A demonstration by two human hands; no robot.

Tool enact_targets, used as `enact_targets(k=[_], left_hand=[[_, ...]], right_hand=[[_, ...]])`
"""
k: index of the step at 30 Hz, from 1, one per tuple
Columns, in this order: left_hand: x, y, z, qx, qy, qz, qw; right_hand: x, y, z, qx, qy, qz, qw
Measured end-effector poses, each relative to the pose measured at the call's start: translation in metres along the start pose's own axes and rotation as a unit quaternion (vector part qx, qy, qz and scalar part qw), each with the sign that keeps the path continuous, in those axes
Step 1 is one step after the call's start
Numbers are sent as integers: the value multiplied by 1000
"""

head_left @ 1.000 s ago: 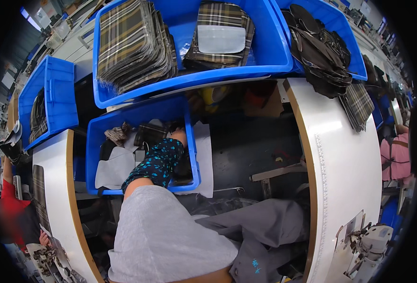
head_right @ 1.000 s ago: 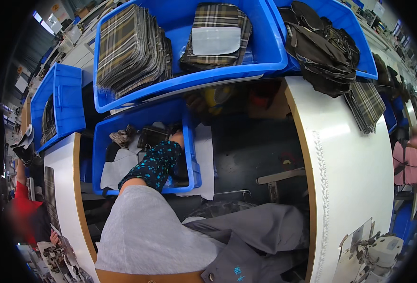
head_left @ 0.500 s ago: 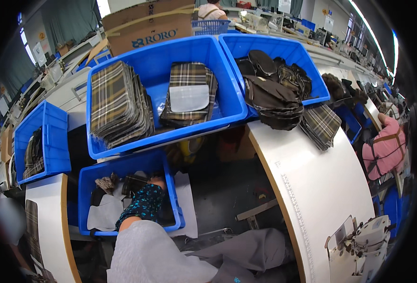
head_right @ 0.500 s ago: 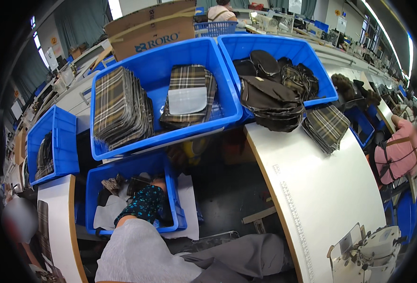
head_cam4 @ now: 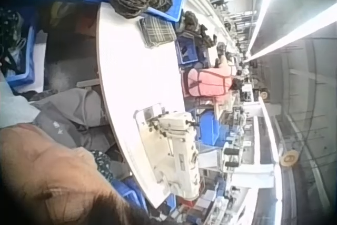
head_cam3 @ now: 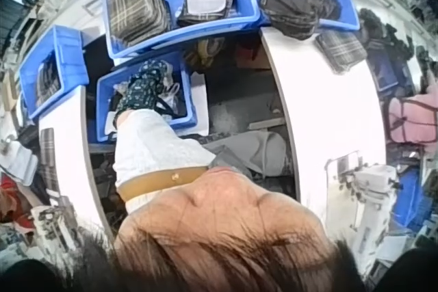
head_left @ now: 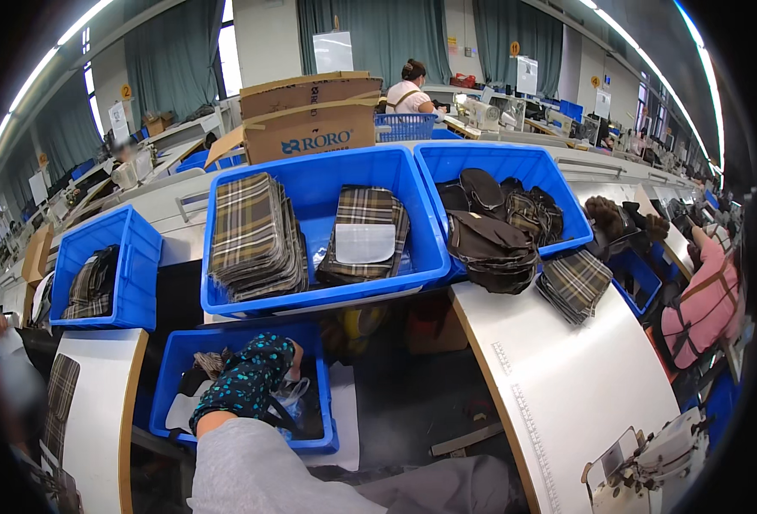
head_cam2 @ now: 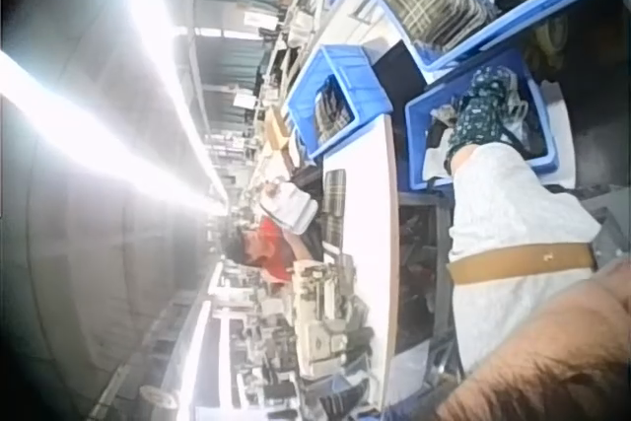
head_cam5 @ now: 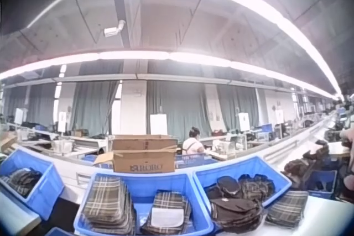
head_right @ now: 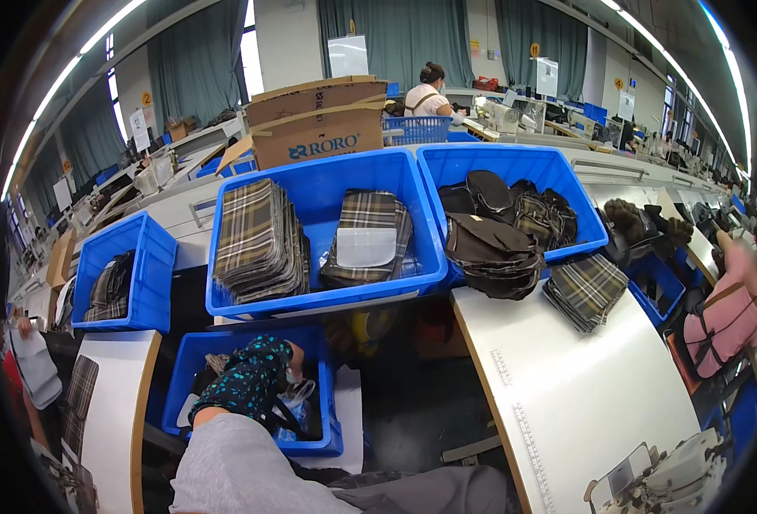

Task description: Sewing pieces of fabric/leather together using an industrial sewing machine.

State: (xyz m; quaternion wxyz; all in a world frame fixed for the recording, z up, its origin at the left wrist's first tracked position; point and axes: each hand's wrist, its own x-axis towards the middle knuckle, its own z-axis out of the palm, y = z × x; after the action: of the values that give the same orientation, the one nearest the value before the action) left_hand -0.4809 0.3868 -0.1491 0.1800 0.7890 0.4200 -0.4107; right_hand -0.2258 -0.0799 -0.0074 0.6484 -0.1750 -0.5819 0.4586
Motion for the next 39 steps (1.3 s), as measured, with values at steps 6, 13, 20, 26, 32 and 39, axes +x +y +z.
enact_targets(k=[6,13,20,26,32,39], left_hand=[[-101,83,-58,59,-4,168,984],[-156,209,-76,18,-103,599,794],[-146,348,-9,-122,-468,624,613],[-159,404,50,-68,-585,569,574],[-186,416,61,-163,-588,492,621],[-184,408,115,-214,-18,753,621]], right_hand=[[0,-6,-8,-25,11,23,999],[-10,-30,-1,-118,78,24,990],[-55,-50,38,-203,263,34,942],[-77,-53,79,-499,389,150,760],[-114,-49,88,-486,430,269,712],[-123,-26,80,-318,674,175,643]])
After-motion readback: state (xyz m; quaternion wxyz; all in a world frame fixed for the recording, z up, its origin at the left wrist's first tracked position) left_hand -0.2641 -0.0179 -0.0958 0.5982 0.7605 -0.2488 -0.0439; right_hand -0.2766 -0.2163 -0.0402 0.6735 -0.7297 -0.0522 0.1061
